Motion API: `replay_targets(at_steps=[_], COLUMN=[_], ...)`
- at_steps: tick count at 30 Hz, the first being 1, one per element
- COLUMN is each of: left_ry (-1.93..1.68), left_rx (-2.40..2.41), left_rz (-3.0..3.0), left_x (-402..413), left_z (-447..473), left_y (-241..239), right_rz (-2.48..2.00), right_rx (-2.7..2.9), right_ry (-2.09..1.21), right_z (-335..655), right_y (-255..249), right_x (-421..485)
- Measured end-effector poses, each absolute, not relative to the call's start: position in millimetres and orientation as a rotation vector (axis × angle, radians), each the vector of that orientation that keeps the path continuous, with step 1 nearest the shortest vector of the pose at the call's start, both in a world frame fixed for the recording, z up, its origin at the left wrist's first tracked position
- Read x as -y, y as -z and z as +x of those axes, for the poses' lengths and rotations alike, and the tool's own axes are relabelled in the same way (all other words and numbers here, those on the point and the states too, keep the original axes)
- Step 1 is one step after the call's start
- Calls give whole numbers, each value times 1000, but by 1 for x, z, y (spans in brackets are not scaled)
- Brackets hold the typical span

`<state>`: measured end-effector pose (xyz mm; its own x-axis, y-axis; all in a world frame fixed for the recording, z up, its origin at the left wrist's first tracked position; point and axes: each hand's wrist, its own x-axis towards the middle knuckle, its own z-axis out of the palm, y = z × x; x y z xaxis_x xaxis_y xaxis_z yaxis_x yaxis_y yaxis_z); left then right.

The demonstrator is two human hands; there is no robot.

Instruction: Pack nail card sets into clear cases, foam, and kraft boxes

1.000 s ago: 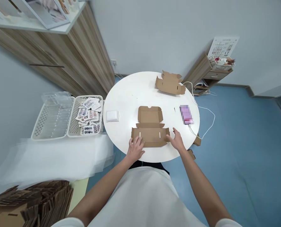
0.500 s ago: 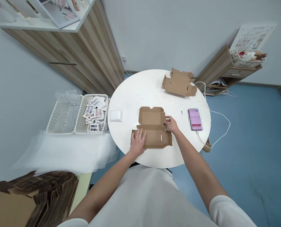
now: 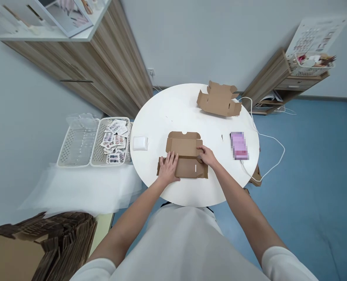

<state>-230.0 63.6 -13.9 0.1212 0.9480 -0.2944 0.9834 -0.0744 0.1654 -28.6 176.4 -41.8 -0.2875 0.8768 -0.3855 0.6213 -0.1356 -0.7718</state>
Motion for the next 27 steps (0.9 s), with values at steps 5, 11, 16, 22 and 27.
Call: replay_targets(at_steps=[5, 11, 16, 22, 27], left_ry=[69, -29, -120, -411, -715], left_rx=[-1821, -1843, -1810, -2292, -1944], left_rz=[2175, 2215, 2250, 1398, 1326], left_x=[-50, -36, -28, 23, 36], left_z=[-228, -229, -241, -283, -305], left_y=[18, 24, 20, 43, 67], right_rz=[-1779, -1468, -1612, -1708, -1692], right_rx=[2106, 2732, 2781, 2768, 2732], right_ry=[-1160, -506, -405, -509, -568], right_z=[-24, -32, -47, -60, -75], right_y=[27, 18, 27, 28, 33], right_x=[-135, -66, -56, -52, -40])
